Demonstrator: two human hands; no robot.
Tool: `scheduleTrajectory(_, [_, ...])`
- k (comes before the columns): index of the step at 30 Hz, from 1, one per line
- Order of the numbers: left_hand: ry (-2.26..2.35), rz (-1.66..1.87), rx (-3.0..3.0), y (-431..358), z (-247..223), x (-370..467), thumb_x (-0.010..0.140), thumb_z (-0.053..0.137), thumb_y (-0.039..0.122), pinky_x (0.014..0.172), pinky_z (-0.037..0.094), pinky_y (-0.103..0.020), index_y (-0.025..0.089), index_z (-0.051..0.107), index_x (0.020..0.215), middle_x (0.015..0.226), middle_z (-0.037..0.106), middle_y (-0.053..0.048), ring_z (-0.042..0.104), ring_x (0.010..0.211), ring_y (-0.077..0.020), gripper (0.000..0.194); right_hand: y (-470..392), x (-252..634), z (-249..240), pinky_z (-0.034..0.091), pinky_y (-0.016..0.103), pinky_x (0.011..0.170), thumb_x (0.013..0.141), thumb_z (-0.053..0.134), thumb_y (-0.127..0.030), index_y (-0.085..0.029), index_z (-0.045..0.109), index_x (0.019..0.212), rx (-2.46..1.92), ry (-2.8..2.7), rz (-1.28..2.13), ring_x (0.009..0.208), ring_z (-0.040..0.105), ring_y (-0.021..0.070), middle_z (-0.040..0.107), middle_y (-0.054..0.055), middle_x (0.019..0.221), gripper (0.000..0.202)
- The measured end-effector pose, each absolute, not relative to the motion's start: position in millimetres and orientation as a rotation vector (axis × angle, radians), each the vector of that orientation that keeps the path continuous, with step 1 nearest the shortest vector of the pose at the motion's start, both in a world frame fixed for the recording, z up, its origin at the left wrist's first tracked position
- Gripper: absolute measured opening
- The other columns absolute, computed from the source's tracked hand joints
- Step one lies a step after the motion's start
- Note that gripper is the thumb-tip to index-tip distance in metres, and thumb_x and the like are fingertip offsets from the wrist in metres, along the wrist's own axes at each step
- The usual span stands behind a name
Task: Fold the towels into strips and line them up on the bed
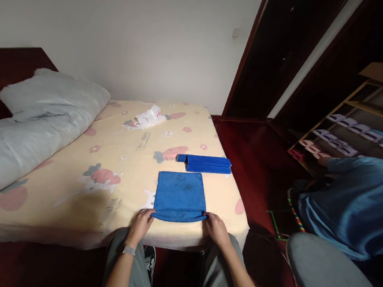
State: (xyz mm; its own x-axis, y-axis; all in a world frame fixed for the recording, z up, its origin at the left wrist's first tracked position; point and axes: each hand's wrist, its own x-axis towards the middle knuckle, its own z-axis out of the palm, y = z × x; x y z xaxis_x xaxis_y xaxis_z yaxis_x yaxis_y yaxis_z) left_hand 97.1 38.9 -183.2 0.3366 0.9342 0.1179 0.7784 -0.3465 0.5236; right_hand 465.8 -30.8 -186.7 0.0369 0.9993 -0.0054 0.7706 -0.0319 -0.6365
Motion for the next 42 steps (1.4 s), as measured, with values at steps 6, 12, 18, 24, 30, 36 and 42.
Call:
scheduleTrajectory(6, [1.521, 0.577, 2.237, 38.4, -181.8, 97.8, 0.091, 0.052, 0.019, 0.097, 0.051, -0.039, 0.025, 0.068, 0.110, 0.112, 0.073, -0.006, 0.066, 0.107, -0.0223, 0.026, -30.0, 467.0, -192.6, 0.046, 0.031, 0.098, 0.092, 0.045, -0.016, -0.018, 0.065, 0.116, -1.854, -1.787, 0.621, 0.112, 0.064, 0.0231, 0.070, 0.010, 0.118, 0.031])
scheduleTrajectory(12, [1.540, 0.606, 2.275, 37.5, -178.4, 100.1, 0.095, 0.049, 0.026, 0.092, 0.052, -0.038, 0.025, 0.067, 0.112, 0.109, 0.073, -0.007, 0.067, 0.104, -0.0229, 0.025, -29.7, 466.6, -192.1, 0.045, 0.030, 0.097, 0.093, 0.045, -0.018, -0.019, 0.065, 0.116, -1.867, -1.781, 0.629, 0.111, 0.064, 0.0229, 0.070, 0.009, 0.117, 0.030])
scheduleTrajectory(18, [1.547, 0.587, 2.276, 37.6, -176.0, 100.6, 0.095, 0.048, 0.025, 0.092, 0.052, -0.038, 0.024, 0.066, 0.111, 0.108, 0.073, -0.008, 0.067, 0.103, -0.0231, 0.024, -29.9, 465.9, -188.1, 0.046, 0.030, 0.095, 0.095, 0.045, -0.021, -0.019, 0.065, 0.116, -1.886, -1.763, 0.634, 0.110, 0.065, 0.0227, 0.071, 0.010, 0.114, 0.029])
scheduleTrajectory(24, [1.559, 0.594, 2.269, 37.4, -177.0, 100.3, 0.092, 0.050, 0.022, 0.094, 0.051, -0.038, 0.024, 0.067, 0.109, 0.108, 0.073, -0.007, 0.066, 0.105, -0.0228, 0.024, -28.7, 465.8, -188.5, 0.046, 0.031, 0.096, 0.094, 0.044, -0.020, -0.018, 0.065, 0.117, -1.896, -1.771, 0.640, 0.111, 0.064, 0.0230, 0.070, 0.010, 0.115, 0.031])
scheduleTrajectory(30, [1.543, 0.613, 2.239, 38.7, -181.4, 99.1, 0.083, 0.057, 0.012, 0.093, 0.051, -0.035, 0.026, 0.067, 0.104, 0.106, 0.073, -0.004, 0.066, 0.103, -0.0212, 0.027, -28.6, 466.1, -191.0, 0.045, 0.031, 0.100, 0.091, 0.046, -0.018, -0.019, 0.065, 0.115, -1.870, -1.754, 0.651, 0.113, 0.063, 0.0225, 0.070, 0.010, 0.117, 0.031])
scheduleTrajectory(36, [1.512, 0.622, 2.255, 38.1, -180.8, 97.8, 0.088, 0.056, 0.016, 0.094, 0.051, -0.037, 0.026, 0.068, 0.107, 0.108, 0.073, -0.005, 0.066, 0.104, -0.0217, 0.024, -28.4, 466.6, -191.1, 0.046, 0.031, 0.099, 0.091, 0.046, -0.018, -0.018, 0.065, 0.115, -1.866, -1.746, 0.652, 0.111, 0.064, 0.0223, 0.070, 0.010, 0.116, 0.031])
scheduleTrajectory(42, [1.509, 0.612, 2.234, 38.7, -182.3, 99.0, 0.085, 0.056, 0.013, 0.095, 0.051, -0.038, 0.025, 0.070, 0.099, 0.108, 0.074, -0.005, 0.066, 0.105, -0.0219, 0.022, -29.3, 466.6, -190.0, 0.045, 0.032, 0.102, 0.087, 0.048, -0.015, -0.018, 0.067, 0.113, -1.859, -1.753, 0.666, 0.114, 0.062, 0.0228, 0.070, 0.010, 0.117, 0.032])
